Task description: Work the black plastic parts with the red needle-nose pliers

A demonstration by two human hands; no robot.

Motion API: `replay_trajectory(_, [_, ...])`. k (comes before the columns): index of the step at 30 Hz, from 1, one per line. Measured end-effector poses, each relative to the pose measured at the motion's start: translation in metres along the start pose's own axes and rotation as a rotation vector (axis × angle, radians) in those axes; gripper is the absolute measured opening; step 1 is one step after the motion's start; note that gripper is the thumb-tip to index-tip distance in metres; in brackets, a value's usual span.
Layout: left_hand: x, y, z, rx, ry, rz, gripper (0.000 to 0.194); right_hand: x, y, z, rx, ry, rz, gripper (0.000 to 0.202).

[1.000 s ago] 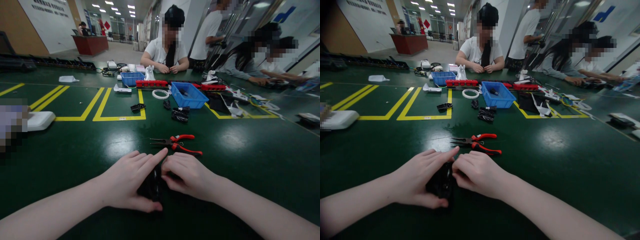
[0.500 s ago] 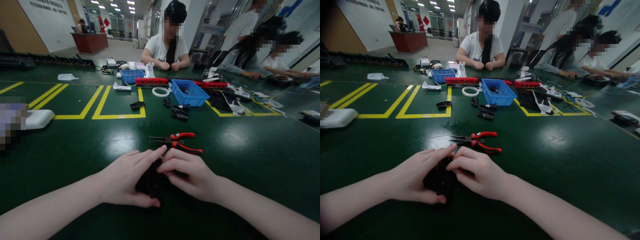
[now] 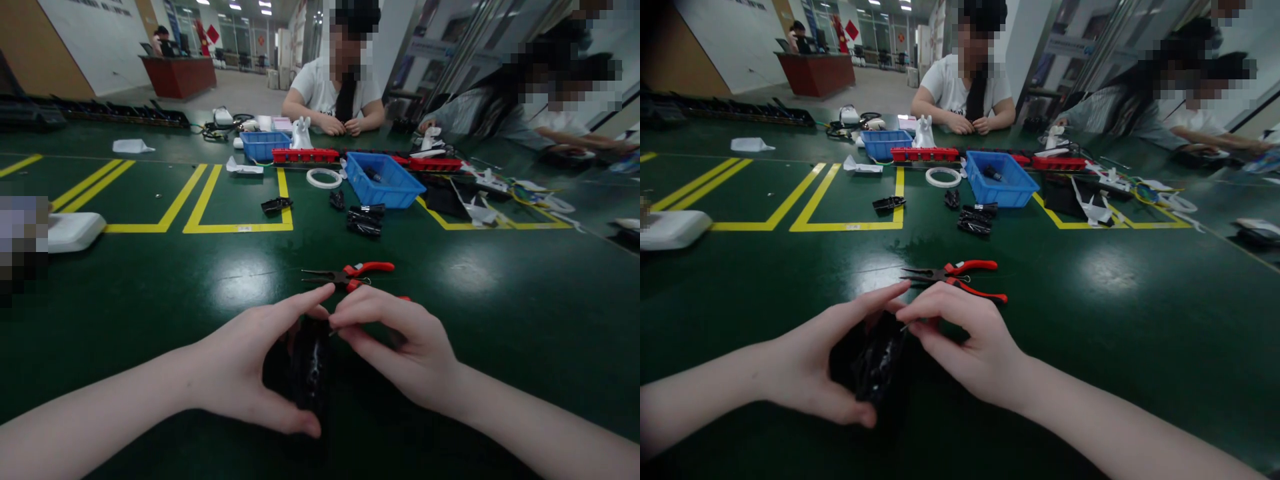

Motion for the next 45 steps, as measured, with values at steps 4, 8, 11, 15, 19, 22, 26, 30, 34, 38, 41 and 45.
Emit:
replay_trajectory(4, [-0.004, 0.003, -0.003, 0.020, 0.020, -0.097, 0.114, 0.002, -0.009, -0.004, 0.057, -0.006, -0.027, 0.029])
replay_trajectory(8, [-0.004, 0.002, -0.002, 0.002, 0.019, -0.161, 0.116, -0.001, -0.016, -0.008, 0.144, -0.121, -0.139, 0.036])
replay_trajectory(11, [-0.003, 0.000, -0.001, -0.015, 0.024, -0.167, 0.115, -0.004, -0.016, -0.009, 0.178, -0.161, -0.195, 0.035])
replay_trajectory(15, [-0.003, 0.000, 0.000, -0.005, -0.012, -0.148, 0.112, -0.008, -0.012, -0.009, 0.189, -0.175, -0.231, 0.029])
replay_trajectory(19, [-0.003, -0.001, 0.001, 0.026, -0.038, -0.107, 0.111, -0.011, -0.012, -0.009, 0.185, -0.200, -0.247, 0.026])
replay_trajectory(22, [-0.004, -0.001, 0.001, 0.036, -0.059, -0.081, 0.111, -0.012, -0.012, -0.009, 0.171, -0.209, -0.265, 0.026])
replay_trajectory(26, [-0.004, -0.001, 0.003, 0.019, -0.065, -0.041, 0.103, -0.014, -0.008, -0.010, 0.137, -0.235, -0.273, 0.027])
replay_trajectory(30, [-0.004, -0.001, 0.004, 0.039, -0.080, -0.027, 0.104, -0.018, -0.005, -0.012, 0.116, -0.248, -0.276, 0.027])
replay_trajectory(34, [-0.004, 0.000, 0.005, 0.058, -0.096, -0.007, 0.104, -0.021, -0.002, -0.013, 0.092, -0.281, -0.264, 0.025])
replay_trajectory(38, [-0.005, -0.001, 0.006, 0.078, -0.098, -0.013, 0.102, -0.022, 0.000, -0.013, 0.095, -0.276, -0.296, 0.023])
replay_trajectory(41, [-0.004, -0.001, 0.007, 0.081, -0.089, -0.021, 0.100, -0.023, -0.001, -0.013, 0.155, -0.254, -0.355, 0.025])
replay_trajectory(45, [-0.004, 0.000, 0.007, 0.095, -0.102, -0.026, 0.101, -0.023, -0.001, -0.012, 0.131, -0.245, -0.346, 0.021])
Point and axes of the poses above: each hand's wrist, its own z-axis towards the middle knuckle, its own x-axis out of the back of the hand, y = z × x, the point moved 5 cm from there along z, towards the middle knuckle, and after that the axes turned 6 degrees about -x, right-handed, at the moved point
